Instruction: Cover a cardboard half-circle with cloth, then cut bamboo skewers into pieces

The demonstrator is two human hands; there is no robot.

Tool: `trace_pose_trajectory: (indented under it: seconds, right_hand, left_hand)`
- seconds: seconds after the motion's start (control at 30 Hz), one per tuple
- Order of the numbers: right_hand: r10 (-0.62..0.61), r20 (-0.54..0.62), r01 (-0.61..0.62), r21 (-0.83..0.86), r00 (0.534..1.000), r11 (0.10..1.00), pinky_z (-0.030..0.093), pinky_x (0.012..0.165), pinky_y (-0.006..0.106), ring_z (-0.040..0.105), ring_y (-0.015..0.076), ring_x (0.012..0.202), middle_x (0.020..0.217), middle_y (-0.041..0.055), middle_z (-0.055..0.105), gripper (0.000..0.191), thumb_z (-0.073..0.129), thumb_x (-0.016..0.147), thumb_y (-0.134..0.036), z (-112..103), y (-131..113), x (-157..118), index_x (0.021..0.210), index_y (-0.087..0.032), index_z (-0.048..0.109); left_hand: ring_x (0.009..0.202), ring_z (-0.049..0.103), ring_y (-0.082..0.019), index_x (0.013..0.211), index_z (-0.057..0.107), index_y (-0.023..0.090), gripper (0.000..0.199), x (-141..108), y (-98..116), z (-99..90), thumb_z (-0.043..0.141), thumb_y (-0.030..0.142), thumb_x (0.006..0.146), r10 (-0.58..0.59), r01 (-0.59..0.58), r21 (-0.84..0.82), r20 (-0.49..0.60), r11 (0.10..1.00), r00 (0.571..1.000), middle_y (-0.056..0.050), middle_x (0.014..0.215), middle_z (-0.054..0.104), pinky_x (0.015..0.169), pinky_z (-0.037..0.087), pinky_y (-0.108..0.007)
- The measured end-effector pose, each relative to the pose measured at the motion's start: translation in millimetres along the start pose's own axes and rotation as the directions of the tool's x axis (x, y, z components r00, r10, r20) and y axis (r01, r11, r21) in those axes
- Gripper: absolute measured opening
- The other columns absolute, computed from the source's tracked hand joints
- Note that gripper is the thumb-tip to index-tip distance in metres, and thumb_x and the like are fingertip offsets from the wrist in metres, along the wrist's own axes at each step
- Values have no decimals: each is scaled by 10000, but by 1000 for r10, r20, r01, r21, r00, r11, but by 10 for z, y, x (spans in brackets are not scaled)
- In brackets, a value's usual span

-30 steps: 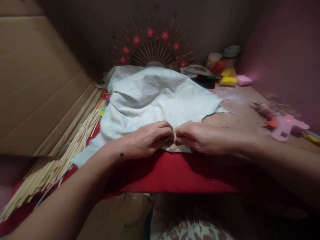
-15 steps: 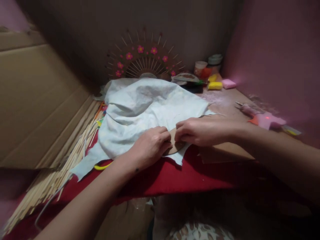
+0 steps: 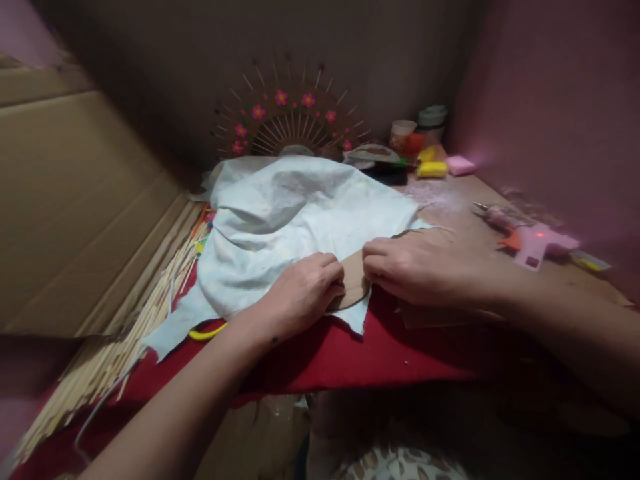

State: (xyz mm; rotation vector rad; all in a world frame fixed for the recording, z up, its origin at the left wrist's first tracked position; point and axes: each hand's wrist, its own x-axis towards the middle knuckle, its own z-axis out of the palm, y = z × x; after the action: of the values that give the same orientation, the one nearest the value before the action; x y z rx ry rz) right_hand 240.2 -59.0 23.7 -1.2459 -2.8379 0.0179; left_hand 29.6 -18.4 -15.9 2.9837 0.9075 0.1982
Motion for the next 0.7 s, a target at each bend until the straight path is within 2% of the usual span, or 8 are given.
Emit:
trace_pose_trajectory:
  seconds: [0.13,0.23,0.33,0.4,0.53,0.7]
  right_hand:
    - [51,29,-53,75,998,996,249,536,265,411,120,592,829,23,549,137,445,795,-58,-20,25,61,799,-185,495]
    - [55,31,-58,105,998,993,260,533,276,432,133,611,852,34,551,146,435,814,-58,48,64,98,815,-197,481]
    - [40,10,-41,144,999,989,275,541,285,456,147,638,859,43,548,125,434,838,-87,132,105,134,814,-204,469]
    - [25,12,-27,171,1000,985,287,552,287,467,150,649,858,41,546,110,437,846,-109,166,124,157,799,-205,461]
    - [22,52,-32,200,998,979,306,575,283,484,153,675,860,43,554,99,459,827,-112,152,138,199,782,-200,455]
    - [54,102,-79,253,993,964,318,569,263,479,139,652,827,40,561,93,469,819,-114,123,160,250,775,-195,476]
  left_hand:
    - [699,489,-155,737,522,171,148,-9,-4,16,483,182,879,-3,3,8,0,1000,1000,-18,769,532,629,389,-270]
    - [726,505,-175,869,562,165,80,-25,22,6,491,195,889,7,-6,28,-27,1000,1000,-26,798,562,673,398,-301]
    - [747,510,-188,1174,520,194,275,-63,53,-19,452,149,911,95,-89,104,-54,991,994,-31,841,579,711,389,-325]
    - [752,510,-190,1299,450,244,389,-94,71,-48,411,127,930,185,-177,162,-35,971,982,-36,862,579,724,382,-330]
    - [809,527,-203,1314,459,283,389,-144,117,-126,397,163,949,275,-280,230,53,932,960,-61,932,582,738,382,-334]
    - [839,532,-218,1215,535,223,297,-179,199,-165,405,183,950,241,-266,242,129,933,962,-73,983,587,762,392,-355]
